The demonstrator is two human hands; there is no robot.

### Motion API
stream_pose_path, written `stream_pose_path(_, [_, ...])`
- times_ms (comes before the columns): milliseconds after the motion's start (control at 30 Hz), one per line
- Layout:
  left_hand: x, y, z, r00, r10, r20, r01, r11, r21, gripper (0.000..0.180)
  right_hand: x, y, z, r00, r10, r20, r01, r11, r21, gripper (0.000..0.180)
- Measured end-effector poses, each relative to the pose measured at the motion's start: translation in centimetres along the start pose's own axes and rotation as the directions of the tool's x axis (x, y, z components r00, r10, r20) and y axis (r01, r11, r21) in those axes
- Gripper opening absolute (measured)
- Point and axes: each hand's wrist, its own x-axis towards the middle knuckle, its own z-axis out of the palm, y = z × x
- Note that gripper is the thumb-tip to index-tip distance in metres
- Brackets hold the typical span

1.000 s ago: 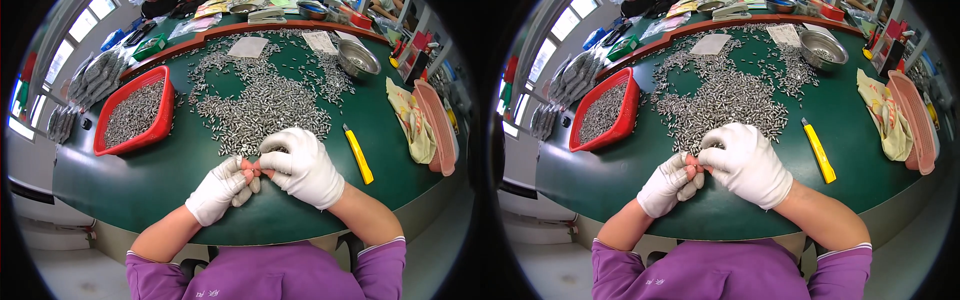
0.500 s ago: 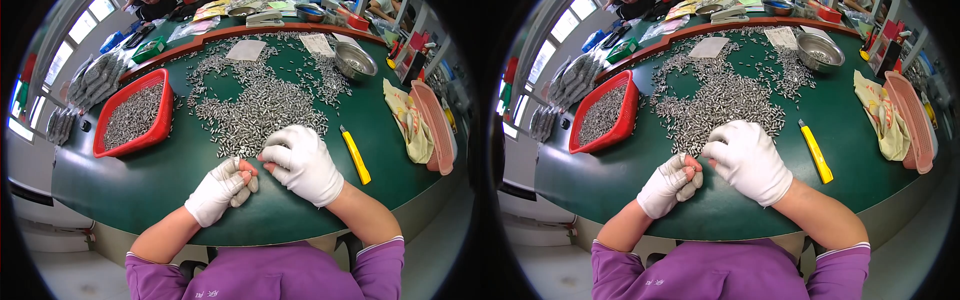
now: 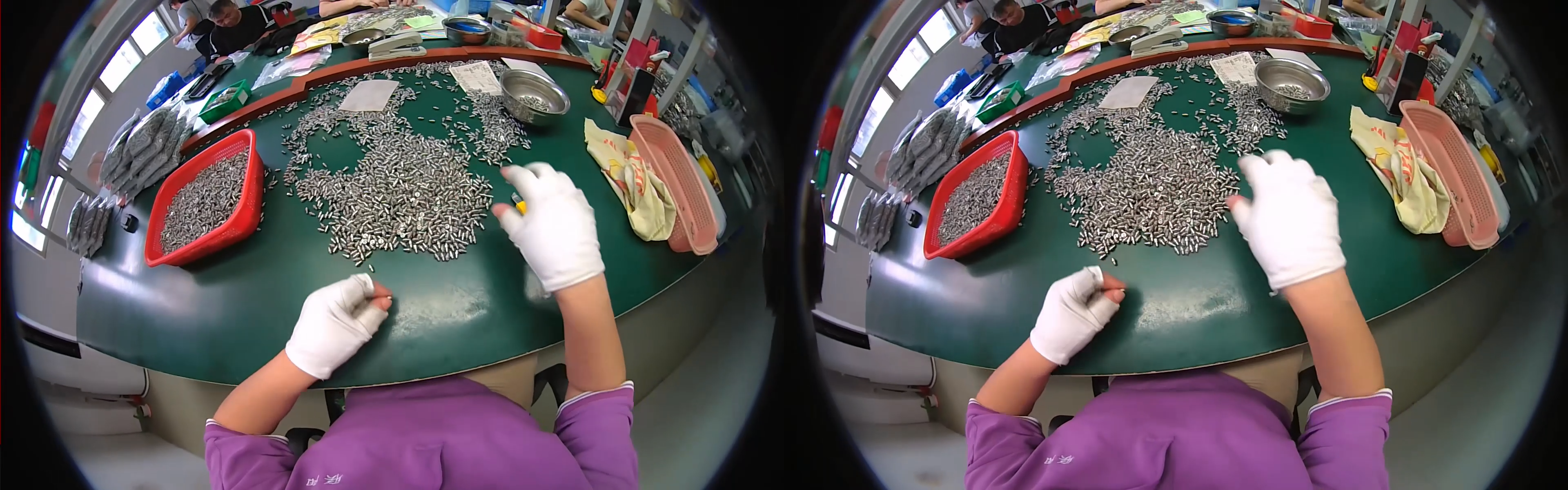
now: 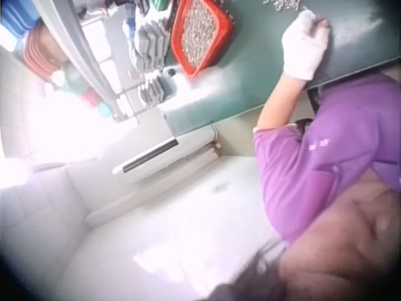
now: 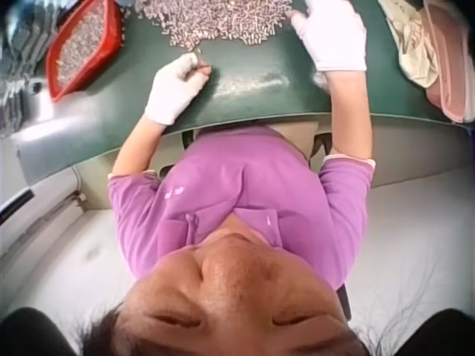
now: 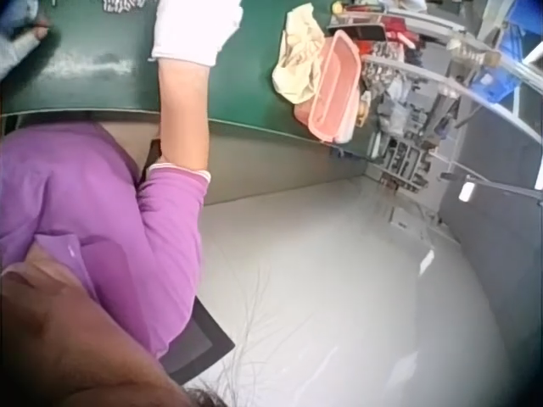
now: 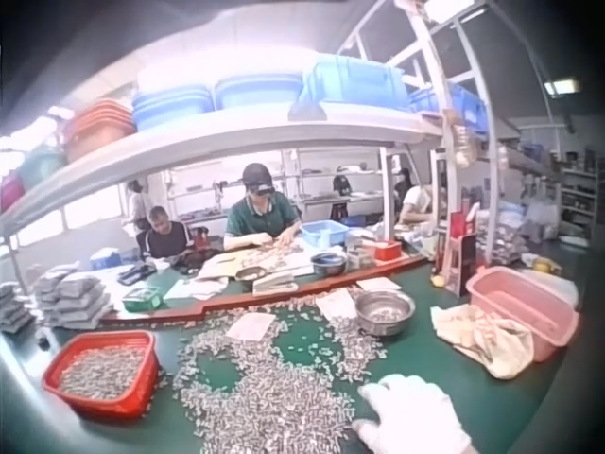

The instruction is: Inspecting and sorting small metal components on a workbench using a craft knife.

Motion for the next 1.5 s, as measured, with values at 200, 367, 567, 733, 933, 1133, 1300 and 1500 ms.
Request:
stream_pose_path(200, [-2.8, 1.1, 2.1, 0.980, 0.197, -0.030, -0.164, 0.879, 0.447, 0.011, -7.4, 3.6, 0.4, 0.956, 0.278, 0.098, -0.277, 0.961, -0.020, 0.031])
stream_pose_path(367, [-2.9, 1.2, 2.6, 0.984, 0.161, -0.079, -0.110, 0.891, 0.441, 0.013, -9.6, 4.6, 1.3, 0.905, 0.423, -0.033, -0.400, 0.877, 0.265, 0.021])
stream_pose_path(567, [-3.6, 0.7, 2.4, 0.985, 0.131, -0.113, -0.073, 0.907, 0.415, 0.013, -12.8, -3.0, -2.9, 0.928, -0.085, 0.364, -0.186, 0.740, 0.647, 0.050])
stream_pose_path(733, [-3.7, 0.8, 2.6, 0.990, 0.079, -0.115, -0.031, 0.930, 0.366, 0.008, -15.8, -4.9, -2.1, 0.919, -0.211, 0.334, 0.002, 0.849, 0.529, 0.070])
stream_pose_path(933, [-3.8, 0.8, 2.6, 0.993, 0.039, -0.114, 0.006, 0.931, 0.365, 0.007, -16.0, -6.3, -1.2, 0.898, -0.232, 0.373, 0.027, 0.877, 0.480, 0.065])
stream_pose_path(1133, [-3.7, 0.8, 2.6, 0.987, 0.097, -0.127, -0.043, 0.928, 0.371, 0.007, -16.1, -6.7, -0.9, 0.908, -0.267, 0.324, 0.106, 0.893, 0.438, 0.068])
stream_pose_path(1300, [-3.5, 1.0, 2.6, 0.983, 0.150, -0.105, -0.090, 0.896, 0.434, 0.007, -15.9, -6.7, -1.1, 0.887, -0.276, 0.369, 0.099, 0.896, 0.433, 0.069])
stream_pose_path(1500, [-3.4, 0.9, 2.6, 0.979, 0.183, -0.088, -0.123, 0.879, 0.461, 0.010, -15.2, -6.3, -1.5, 0.867, -0.319, 0.383, 0.109, 0.871, 0.479, 0.068])
